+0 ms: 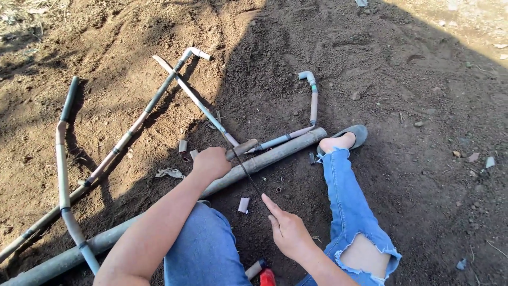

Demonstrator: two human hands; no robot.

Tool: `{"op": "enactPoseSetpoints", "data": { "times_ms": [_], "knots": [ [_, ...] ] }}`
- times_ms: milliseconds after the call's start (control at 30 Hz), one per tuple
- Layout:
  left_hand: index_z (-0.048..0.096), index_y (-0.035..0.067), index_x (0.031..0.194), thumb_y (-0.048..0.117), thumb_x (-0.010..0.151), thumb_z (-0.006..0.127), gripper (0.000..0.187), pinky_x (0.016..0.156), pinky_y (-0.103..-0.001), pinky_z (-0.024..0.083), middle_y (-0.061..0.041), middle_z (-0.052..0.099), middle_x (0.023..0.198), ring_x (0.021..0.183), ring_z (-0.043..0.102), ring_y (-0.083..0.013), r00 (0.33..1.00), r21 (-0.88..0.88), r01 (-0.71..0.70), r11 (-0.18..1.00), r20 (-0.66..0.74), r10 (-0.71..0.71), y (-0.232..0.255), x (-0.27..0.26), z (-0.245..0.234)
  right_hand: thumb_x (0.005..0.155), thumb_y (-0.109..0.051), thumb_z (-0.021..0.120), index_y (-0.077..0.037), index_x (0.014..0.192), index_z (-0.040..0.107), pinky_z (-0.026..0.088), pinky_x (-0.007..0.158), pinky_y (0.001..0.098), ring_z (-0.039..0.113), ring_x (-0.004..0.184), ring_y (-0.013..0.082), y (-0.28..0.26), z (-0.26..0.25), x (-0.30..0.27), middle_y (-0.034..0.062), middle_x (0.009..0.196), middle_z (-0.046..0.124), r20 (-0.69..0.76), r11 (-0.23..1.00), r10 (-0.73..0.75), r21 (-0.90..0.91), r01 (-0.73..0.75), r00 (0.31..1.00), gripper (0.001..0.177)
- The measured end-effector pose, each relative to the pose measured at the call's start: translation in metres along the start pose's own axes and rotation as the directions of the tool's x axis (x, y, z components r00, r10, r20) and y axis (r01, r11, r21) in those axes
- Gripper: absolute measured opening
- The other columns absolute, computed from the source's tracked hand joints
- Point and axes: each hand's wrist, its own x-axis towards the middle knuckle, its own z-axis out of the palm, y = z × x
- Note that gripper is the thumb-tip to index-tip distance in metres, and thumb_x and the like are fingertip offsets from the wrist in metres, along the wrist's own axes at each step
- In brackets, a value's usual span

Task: The person sits on a small red stool outdoors and uses a hand saw to cut a metal pipe. The pipe is positioned on the ground between the person's legs. The person saws the pipe repeatedly, pausing occasionally to adjust their grip or the pipe's position.

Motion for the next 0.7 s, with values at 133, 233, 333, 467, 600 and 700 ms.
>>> {"op": "enactPoseSetpoints", "data": {
  "times_ms": [133, 233, 333, 467, 600, 700],
  "knots": [
    [0.075, 0.011, 0.109, 0.032, 0.092, 0.058, 0.032, 0.081, -0.050, 0.062, -0.011, 0.079, 0.109, 0.102, 0.076, -0.0377, 0.993, 0.067, -0.099, 0.993, 0.071, 0.094, 0.022, -0.015, 0.009, 0.110, -0.020, 0.048, -0.036, 0.172, 0.030, 0.040, 0.068, 0.0395, 0.048, 0.063, 0.0244, 0.001, -0.007, 0.003, 0.0085, 0.069, 0.053, -0.050, 0.999, -0.003, 0.037, 0.004, 0.999, 0.067],
    [0.076, 0.012, 0.109, 0.035, 0.092, 0.056, 0.035, 0.086, -0.049, 0.061, -0.011, 0.079, 0.111, 0.105, 0.075, -0.0372, 0.979, 0.119, -0.164, 0.979, 0.141, 0.147, 0.032, -0.025, 0.001, 0.110, -0.018, 0.048, -0.032, 0.172, 0.031, 0.041, 0.067, 0.0409, 0.050, 0.063, 0.0249, -0.011, -0.008, 0.003, 0.0092, 0.070, 0.054, -0.070, 0.998, -0.027, 0.057, 0.031, 0.997, 0.065],
    [0.076, 0.012, 0.109, 0.037, 0.092, 0.055, 0.037, 0.087, -0.049, 0.062, -0.011, 0.080, 0.110, 0.105, 0.076, -0.0372, 0.981, 0.135, -0.150, 0.979, 0.145, 0.130, 0.033, -0.024, -0.012, 0.110, -0.017, 0.048, -0.028, 0.172, 0.029, 0.045, 0.069, 0.0467, 0.058, 0.073, 0.0347, -0.012, -0.003, 0.006, 0.0161, 0.082, 0.062, -0.082, 0.996, -0.072, 0.046, 0.076, 0.994, 0.066],
    [0.076, 0.013, 0.116, 0.038, 0.092, 0.055, 0.041, 0.086, -0.051, 0.064, -0.012, 0.080, 0.114, 0.109, 0.076, -0.0374, 0.982, 0.218, -0.125, 0.968, 0.168, 0.090, 0.020, -0.024, -0.017, 0.109, -0.012, 0.046, -0.020, 0.174, 0.020, 0.051, 0.076, 0.0521, 0.065, 0.091, 0.0421, -0.025, -0.001, 0.000, 0.0245, 0.109, 0.070, 0.008, 0.990, -0.132, 0.056, 0.131, 0.991, 0.070],
    [0.077, 0.015, 0.115, 0.041, 0.093, 0.054, 0.042, 0.089, -0.053, 0.063, -0.013, 0.081, 0.118, 0.112, 0.077, -0.0386, 0.982, 0.255, -0.083, 0.963, 0.186, 0.036, 0.015, -0.033, -0.029, 0.109, -0.015, 0.044, -0.016, 0.172, 0.025, 0.049, 0.071, 0.0597, 0.063, 0.086, 0.0503, -0.033, 0.008, -0.002, 0.0261, 0.101, 0.070, -0.073, 0.978, -0.193, 0.064, 0.198, 0.978, 0.066],
    [0.080, 0.007, 0.122, 0.044, 0.088, 0.059, 0.055, 0.098, -0.053, 0.061, -0.021, 0.083, 0.118, 0.119, 0.076, -0.0407, 0.975, 0.219, -0.133, 0.967, 0.205, 0.087, 0.009, -0.041, -0.035, 0.112, -0.007, 0.039, -0.014, 0.171, 0.027, 0.060, 0.093, 0.0631, 0.071, 0.110, 0.0515, -0.043, 0.009, -0.011, 0.0344, 0.116, 0.072, -0.179, 0.959, -0.240, 0.112, 0.262, 0.954, 0.060]
  ]
}}
